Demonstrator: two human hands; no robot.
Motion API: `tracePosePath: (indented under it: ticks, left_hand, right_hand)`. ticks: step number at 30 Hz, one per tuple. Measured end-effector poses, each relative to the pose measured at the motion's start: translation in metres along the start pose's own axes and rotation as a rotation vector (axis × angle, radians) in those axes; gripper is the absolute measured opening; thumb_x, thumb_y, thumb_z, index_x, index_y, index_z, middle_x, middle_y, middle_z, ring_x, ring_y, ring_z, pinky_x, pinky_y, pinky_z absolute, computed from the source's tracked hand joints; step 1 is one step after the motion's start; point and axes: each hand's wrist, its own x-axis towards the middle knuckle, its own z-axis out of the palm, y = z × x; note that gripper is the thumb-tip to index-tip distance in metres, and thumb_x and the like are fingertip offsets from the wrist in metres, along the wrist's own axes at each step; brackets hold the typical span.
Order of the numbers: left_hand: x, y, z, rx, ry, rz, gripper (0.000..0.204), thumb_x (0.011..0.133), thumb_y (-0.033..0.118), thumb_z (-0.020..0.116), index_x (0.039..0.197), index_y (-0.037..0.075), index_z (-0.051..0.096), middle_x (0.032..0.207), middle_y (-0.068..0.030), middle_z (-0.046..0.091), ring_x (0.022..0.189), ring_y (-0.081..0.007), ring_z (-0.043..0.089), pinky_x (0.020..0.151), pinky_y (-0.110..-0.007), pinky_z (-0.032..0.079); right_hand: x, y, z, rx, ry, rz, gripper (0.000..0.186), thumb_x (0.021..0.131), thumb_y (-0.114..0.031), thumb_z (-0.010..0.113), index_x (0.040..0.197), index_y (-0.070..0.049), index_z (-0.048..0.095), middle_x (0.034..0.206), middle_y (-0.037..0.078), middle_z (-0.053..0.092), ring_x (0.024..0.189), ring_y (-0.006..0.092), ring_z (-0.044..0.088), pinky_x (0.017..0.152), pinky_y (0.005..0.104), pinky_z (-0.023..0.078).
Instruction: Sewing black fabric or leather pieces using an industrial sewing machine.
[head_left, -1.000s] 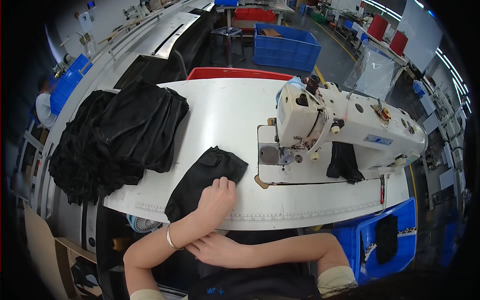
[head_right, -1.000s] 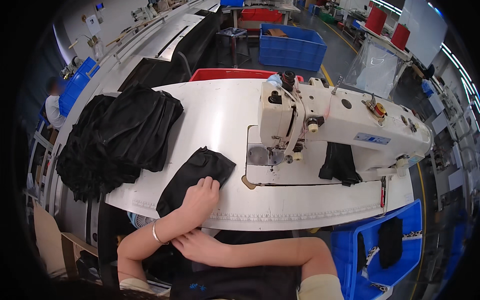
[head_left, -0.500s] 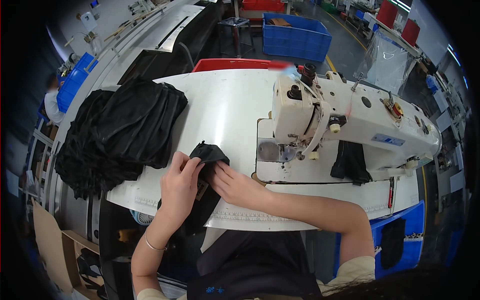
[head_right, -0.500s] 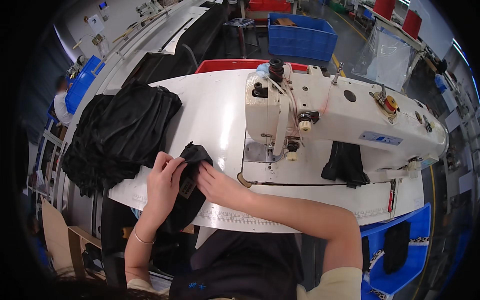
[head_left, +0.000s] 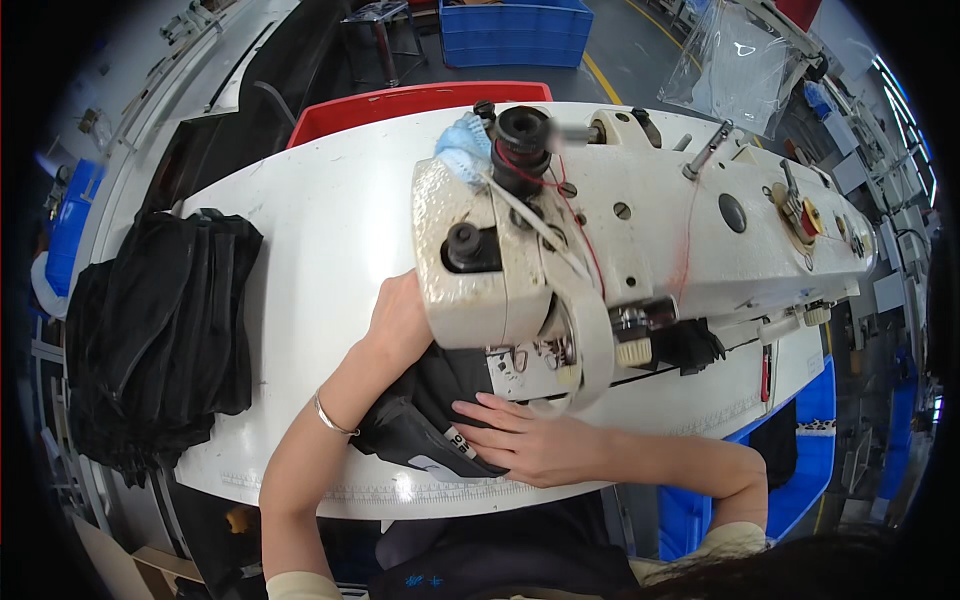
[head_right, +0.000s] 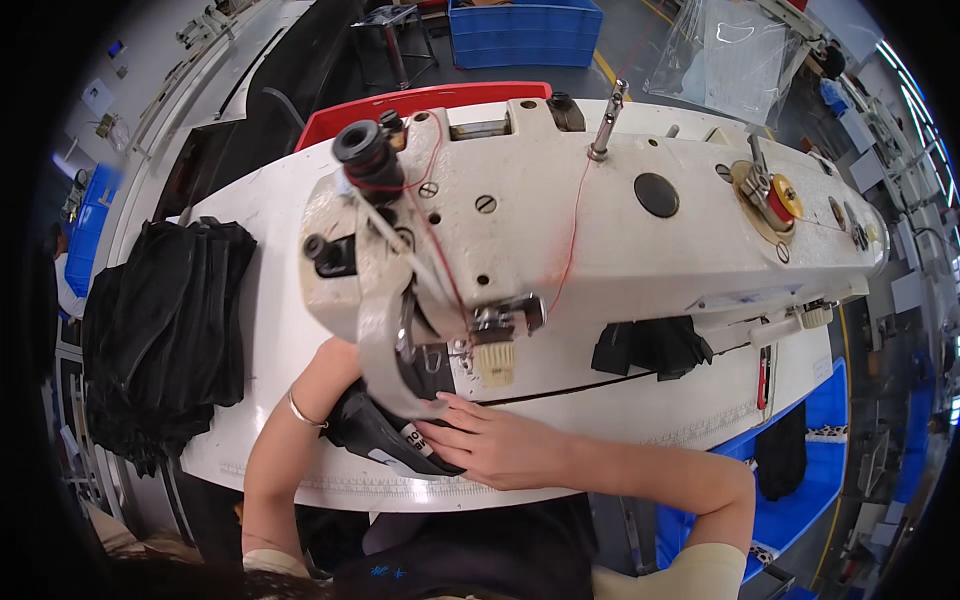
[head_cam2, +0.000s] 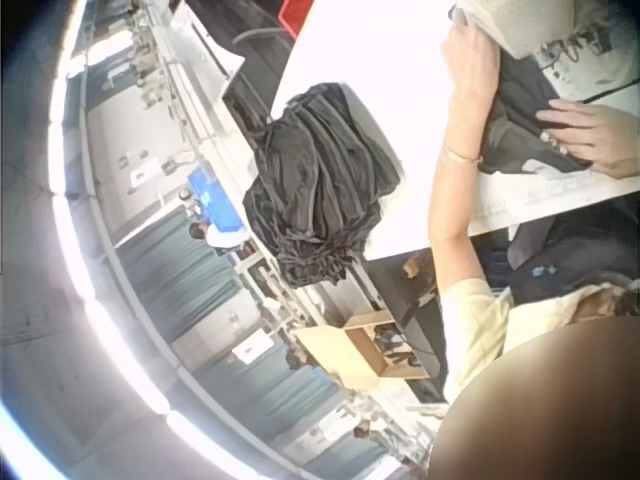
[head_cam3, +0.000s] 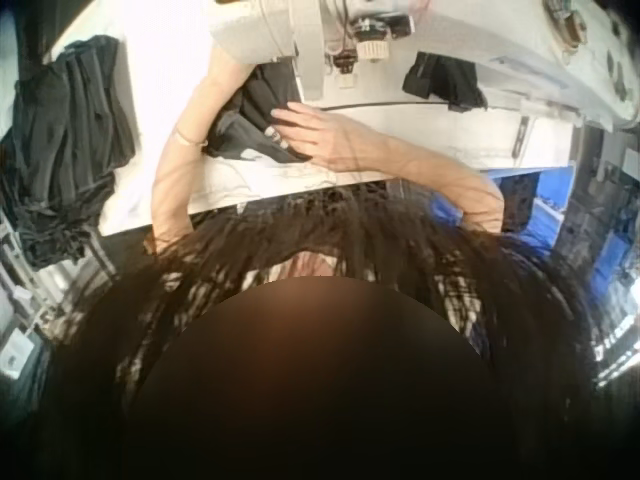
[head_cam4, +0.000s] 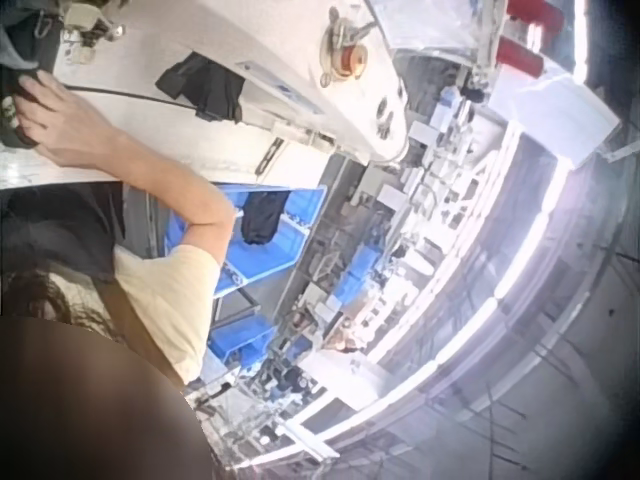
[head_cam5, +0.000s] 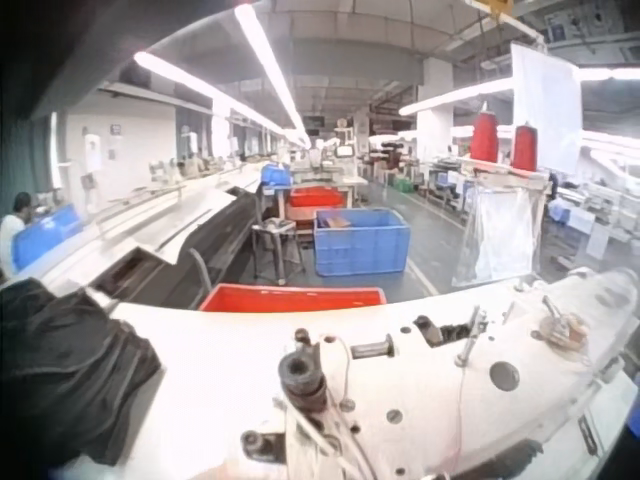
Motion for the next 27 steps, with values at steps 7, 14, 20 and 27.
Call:
tracePosePath:
  ticks: [7, 14, 20, 27]
  left_hand:
    - [0.025, -0.022, 0.021, -0.080, -0.173, -0.019, 0.024, 0.079, 0.008, 0.062, 0.103, 0.005, 0.064, 0.096, -0.0113, 0.063, 0.077, -0.0288, 0.063, 0.063, -0.038, 0.052]
    - [0.012, -0.030, 0.015, -0.103, -0.124, -0.096, 0.023, 0.081, 0.006, 0.062, 0.105, 0.004, 0.064, 0.095, -0.0106, 0.063, 0.079, -0.0248, 0.063, 0.066, -0.036, 0.051]
    - [-0.010, -0.050, -0.006, -0.127, 0.134, -0.226, 0.023, 0.083, 0.005, 0.062, 0.106, 0.004, 0.064, 0.094, -0.0100, 0.064, 0.081, -0.0214, 0.062, 0.068, -0.035, 0.050]
    - [-0.048, 0.022, -0.083, -0.282, 0.305, -0.262, 0.023, 0.085, 0.004, 0.063, 0.108, 0.003, 0.065, 0.092, -0.0093, 0.064, 0.083, -0.0174, 0.061, 0.072, -0.033, 0.049]
  right_hand:
    - [-0.001, 0.016, -0.002, 0.018, 0.198, 0.141, 0.043, 0.081, -0.020, 0.056, 0.116, 0.005, 0.057, 0.137, 0.021, 0.045, 0.133, 0.0353, 0.040, 0.110, 0.0485, 0.033]
    - [-0.004, 0.019, 0.018, -0.079, -0.123, 0.113, 0.040, 0.077, -0.019, 0.056, 0.109, 0.004, 0.063, 0.128, 0.017, 0.052, 0.125, 0.0316, 0.048, 0.103, 0.0418, 0.040]
    - [-0.010, 0.002, -0.008, 0.005, 0.264, 0.113, 0.042, 0.080, -0.019, 0.058, 0.115, 0.005, 0.061, 0.122, 0.019, 0.057, 0.125, 0.0311, 0.048, 0.101, 0.0394, 0.041]
    - [-0.104, 0.064, -0.086, -0.812, 0.302, 0.982, 0.018, 0.085, -0.014, 0.059, 0.098, -0.005, 0.066, 0.092, 0.013, 0.064, 0.087, 0.0290, 0.062, 0.077, 0.0432, 0.049]
